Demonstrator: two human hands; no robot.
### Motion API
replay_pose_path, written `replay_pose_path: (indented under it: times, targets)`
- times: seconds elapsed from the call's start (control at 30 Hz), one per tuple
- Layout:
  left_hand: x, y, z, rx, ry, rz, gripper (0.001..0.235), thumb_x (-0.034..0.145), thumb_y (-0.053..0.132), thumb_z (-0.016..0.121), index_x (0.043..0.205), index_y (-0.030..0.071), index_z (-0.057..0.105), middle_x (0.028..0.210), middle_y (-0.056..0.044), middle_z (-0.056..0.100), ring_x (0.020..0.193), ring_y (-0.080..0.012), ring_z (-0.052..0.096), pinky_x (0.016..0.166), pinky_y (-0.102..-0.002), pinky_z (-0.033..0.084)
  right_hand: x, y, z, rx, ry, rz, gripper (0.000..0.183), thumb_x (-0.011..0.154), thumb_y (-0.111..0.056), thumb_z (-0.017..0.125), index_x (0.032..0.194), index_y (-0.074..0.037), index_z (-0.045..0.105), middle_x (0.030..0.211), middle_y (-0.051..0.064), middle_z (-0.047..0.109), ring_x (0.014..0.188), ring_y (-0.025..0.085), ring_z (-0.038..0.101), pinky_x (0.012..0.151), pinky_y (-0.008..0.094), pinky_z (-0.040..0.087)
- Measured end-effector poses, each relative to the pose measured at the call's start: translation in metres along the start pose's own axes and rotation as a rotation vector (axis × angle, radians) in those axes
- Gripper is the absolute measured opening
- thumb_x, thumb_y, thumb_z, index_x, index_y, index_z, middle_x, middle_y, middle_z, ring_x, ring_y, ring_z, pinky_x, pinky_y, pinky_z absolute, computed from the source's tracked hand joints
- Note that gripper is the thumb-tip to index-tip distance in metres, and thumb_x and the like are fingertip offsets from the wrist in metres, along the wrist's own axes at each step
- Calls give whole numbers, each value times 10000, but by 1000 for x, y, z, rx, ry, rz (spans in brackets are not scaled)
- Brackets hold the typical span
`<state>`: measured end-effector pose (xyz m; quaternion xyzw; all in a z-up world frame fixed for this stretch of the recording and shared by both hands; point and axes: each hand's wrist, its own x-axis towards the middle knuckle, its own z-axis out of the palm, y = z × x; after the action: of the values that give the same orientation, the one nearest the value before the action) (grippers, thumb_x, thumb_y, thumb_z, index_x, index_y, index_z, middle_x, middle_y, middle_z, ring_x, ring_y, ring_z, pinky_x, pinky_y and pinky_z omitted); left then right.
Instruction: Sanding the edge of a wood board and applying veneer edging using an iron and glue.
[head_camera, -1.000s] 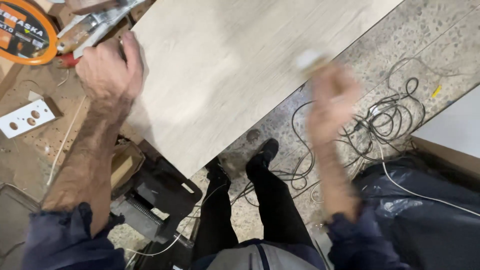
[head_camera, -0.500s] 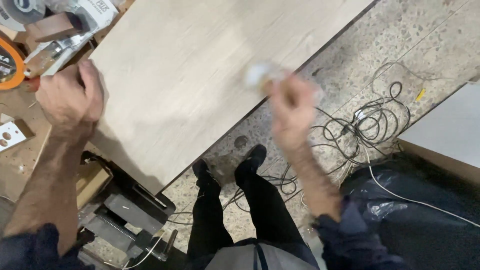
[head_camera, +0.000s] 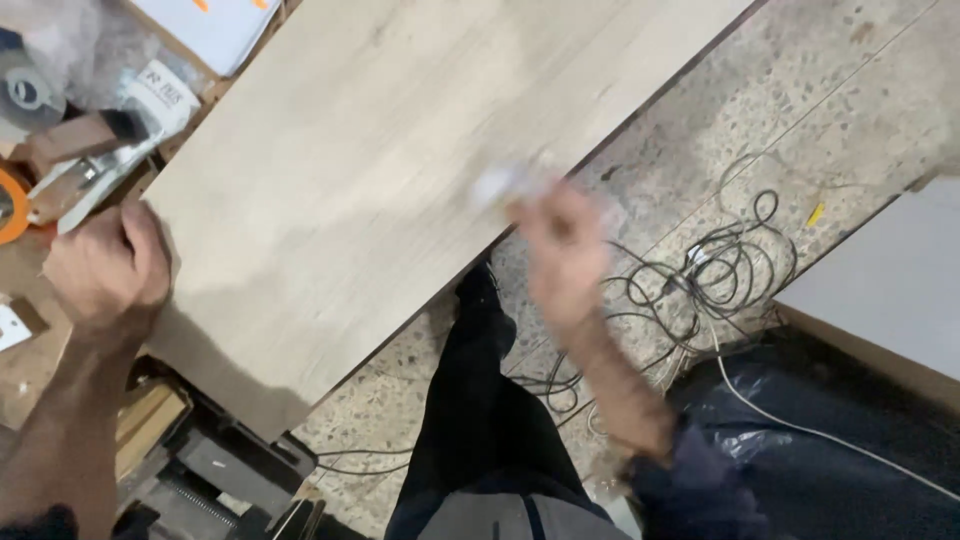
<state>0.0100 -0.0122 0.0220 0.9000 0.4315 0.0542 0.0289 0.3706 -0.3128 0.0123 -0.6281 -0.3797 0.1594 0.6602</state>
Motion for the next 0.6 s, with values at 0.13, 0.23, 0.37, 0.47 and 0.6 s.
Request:
replay_pose_path:
  times: [0.13,0.23,0.37,0.47,0.6]
  targets:
    - [5,21,-17,-54,-52,-14,452,1213,227,529,846,4,669,717,-223,606,640,-400,622,648,-472,513,-42,-17,26,-481,-459,-545,210,934,-107,812,1139,-102,771,1148,123,787,1113,254,729,976,417,654]
    - [16,12,-4,57,4,24,446,1193,194,522,782,41,604,705,-196,589,624,-383,602,642,-460,504,53,25,-51,-494,-390,-503,206,975,-140,819,1149,-51,753,1086,156,749,1061,291,744,923,385,615]
    - [1,7,-15,56,-110,-7,443,1158,190,501,730,77,514,695,-151,575,590,-338,584,597,-420,482,86,59,-187,-910,101,-119,182,1176,-81,632,1324,-27,723,1205,162,683,999,245,647,737,334,594]
    - [19,17,-12,129,-106,100,372,1135,136,536,777,35,541,681,-151,563,521,-307,552,494,-415,435,58,43,-196,-1086,-255,-235,384,1094,18,566,1452,-88,659,1373,175,685,1124,261,646,776,375,596]
    - [-1,1,-1,26,-166,-90,405,1173,215,548,806,46,518,676,-107,534,521,-246,534,539,-388,451,14,5,-144,-1001,-857,-261,705,880,-7,598,1547,-153,421,1329,184,677,1097,311,645,814,440,585]
